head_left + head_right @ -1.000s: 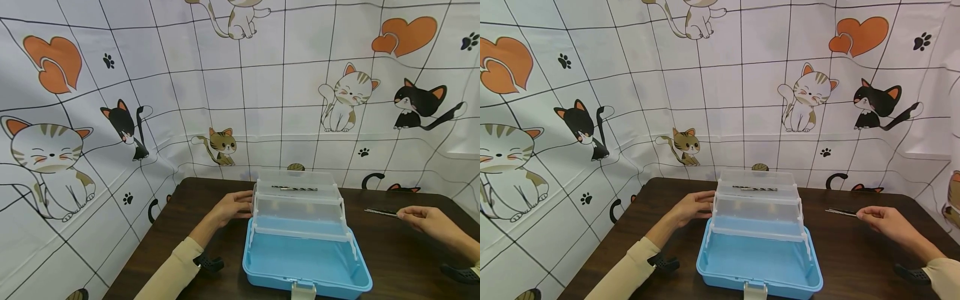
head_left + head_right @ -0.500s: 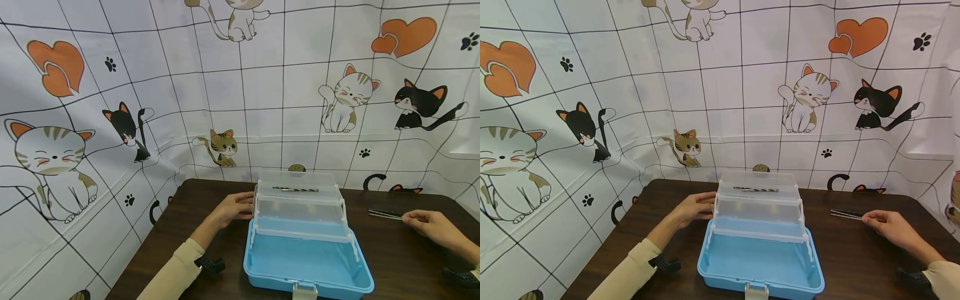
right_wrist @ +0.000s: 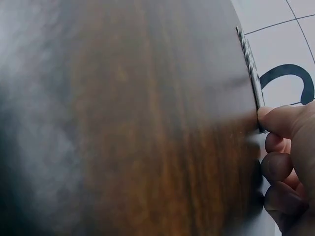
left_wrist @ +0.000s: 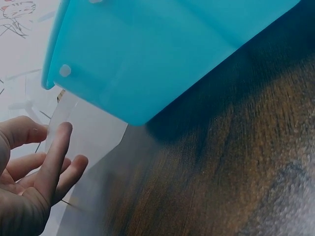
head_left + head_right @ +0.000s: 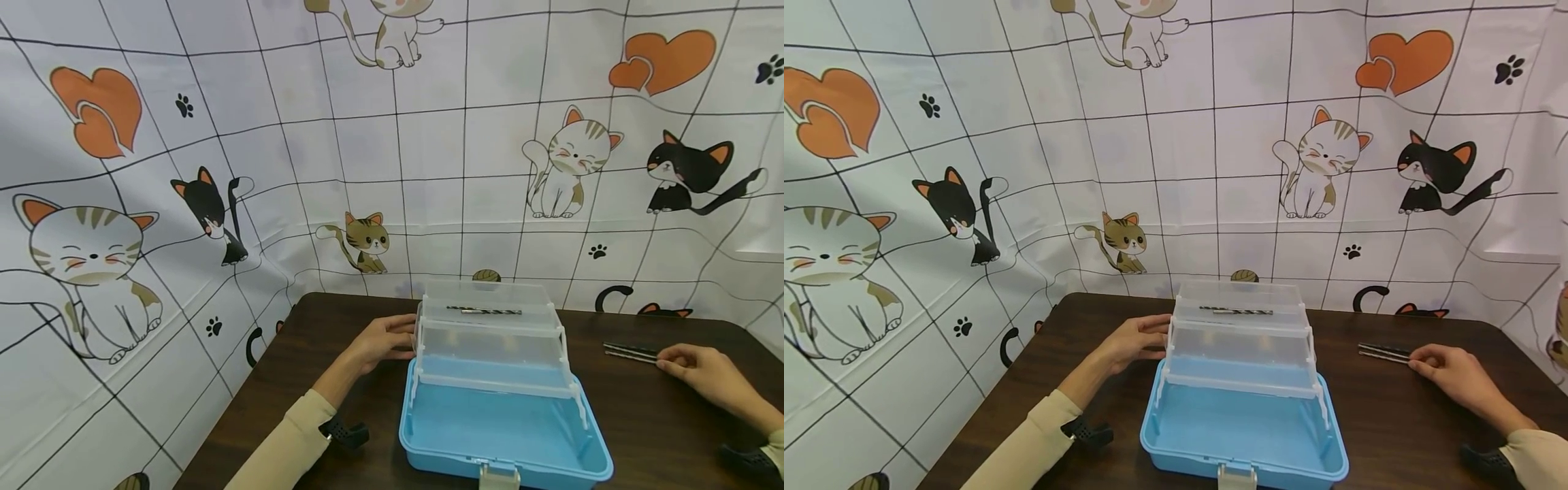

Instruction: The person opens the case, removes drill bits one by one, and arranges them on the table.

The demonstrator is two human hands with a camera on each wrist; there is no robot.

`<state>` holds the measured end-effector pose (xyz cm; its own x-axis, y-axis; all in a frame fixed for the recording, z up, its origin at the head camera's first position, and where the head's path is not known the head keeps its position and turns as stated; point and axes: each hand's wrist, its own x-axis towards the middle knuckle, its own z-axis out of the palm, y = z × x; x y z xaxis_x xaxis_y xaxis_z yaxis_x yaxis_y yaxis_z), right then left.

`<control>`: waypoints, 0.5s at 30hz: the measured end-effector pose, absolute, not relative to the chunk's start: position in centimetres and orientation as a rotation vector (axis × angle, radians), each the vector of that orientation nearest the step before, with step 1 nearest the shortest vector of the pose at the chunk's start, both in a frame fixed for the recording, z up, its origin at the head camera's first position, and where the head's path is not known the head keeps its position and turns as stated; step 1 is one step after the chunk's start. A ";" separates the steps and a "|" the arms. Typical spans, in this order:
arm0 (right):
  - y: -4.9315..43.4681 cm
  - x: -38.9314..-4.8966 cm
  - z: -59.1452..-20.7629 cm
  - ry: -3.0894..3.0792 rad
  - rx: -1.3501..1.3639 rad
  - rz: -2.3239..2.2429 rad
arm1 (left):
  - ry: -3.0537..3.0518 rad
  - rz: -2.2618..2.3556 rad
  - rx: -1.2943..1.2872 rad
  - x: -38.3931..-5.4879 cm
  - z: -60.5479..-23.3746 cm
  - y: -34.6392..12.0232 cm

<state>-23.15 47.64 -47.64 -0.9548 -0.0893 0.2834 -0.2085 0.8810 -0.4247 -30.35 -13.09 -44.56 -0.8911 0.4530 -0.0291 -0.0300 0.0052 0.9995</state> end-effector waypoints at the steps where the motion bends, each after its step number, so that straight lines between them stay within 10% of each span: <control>1: 47.6 -23.1 -47.7 -2.798 0.220 0.671 | 1.945 1.950 0.439 -30.4 -44.6 -13.1; 15: 47.0 -23.1 -46.8 -2.751 0.209 0.761 | 1.943 1.945 0.441 -30.4 -44.6 -13.0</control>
<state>-23.08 46.99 -46.83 -0.9507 -0.0645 0.3033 -0.2112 0.8510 -0.4809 -30.44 -13.01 -44.58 -0.8883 0.4583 -0.0296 -0.0299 0.0066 0.9995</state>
